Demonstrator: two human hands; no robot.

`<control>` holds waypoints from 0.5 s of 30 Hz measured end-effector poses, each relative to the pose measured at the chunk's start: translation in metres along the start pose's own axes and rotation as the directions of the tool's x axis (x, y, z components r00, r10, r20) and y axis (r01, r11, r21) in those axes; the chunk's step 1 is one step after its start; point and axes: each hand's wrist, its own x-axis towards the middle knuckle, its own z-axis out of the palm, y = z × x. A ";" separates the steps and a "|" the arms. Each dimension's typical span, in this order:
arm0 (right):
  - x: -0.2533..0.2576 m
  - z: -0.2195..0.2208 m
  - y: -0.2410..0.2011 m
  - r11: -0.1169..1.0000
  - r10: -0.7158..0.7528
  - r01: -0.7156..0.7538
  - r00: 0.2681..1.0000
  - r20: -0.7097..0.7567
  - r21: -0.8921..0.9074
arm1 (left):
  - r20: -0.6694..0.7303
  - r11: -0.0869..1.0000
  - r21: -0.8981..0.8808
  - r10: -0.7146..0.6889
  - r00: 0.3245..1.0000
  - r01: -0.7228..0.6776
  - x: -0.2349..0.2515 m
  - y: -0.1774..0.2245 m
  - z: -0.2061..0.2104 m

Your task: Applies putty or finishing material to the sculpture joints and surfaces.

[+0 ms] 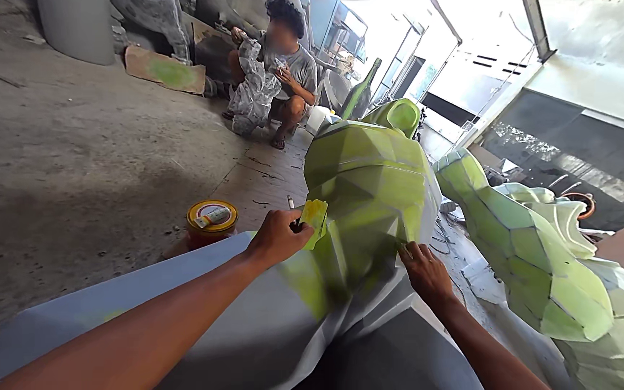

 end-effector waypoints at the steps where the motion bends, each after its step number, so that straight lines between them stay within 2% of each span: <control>1: -0.008 0.003 -0.005 1.000 0.017 -0.017 1.000 0.002 0.020 | 0.006 1.000 -0.002 -0.002 1.000 0.002 0.000 0.000 0.000; 8: -0.046 0.015 -0.032 0.984 0.109 -0.112 0.994 0.026 0.138 | 0.001 1.000 -0.015 0.015 1.000 -0.015 0.002 -0.001 0.001; 11: -0.032 0.004 -0.016 0.990 0.047 -0.043 0.998 -0.032 0.133 | 0.002 1.000 -0.010 0.019 1.000 -0.019 0.003 -0.003 0.003; 15: -0.005 0.000 0.002 0.999 -0.050 0.049 0.994 -0.097 -0.018 | -0.003 1.000 0.001 0.016 1.000 -0.016 0.001 -0.001 0.002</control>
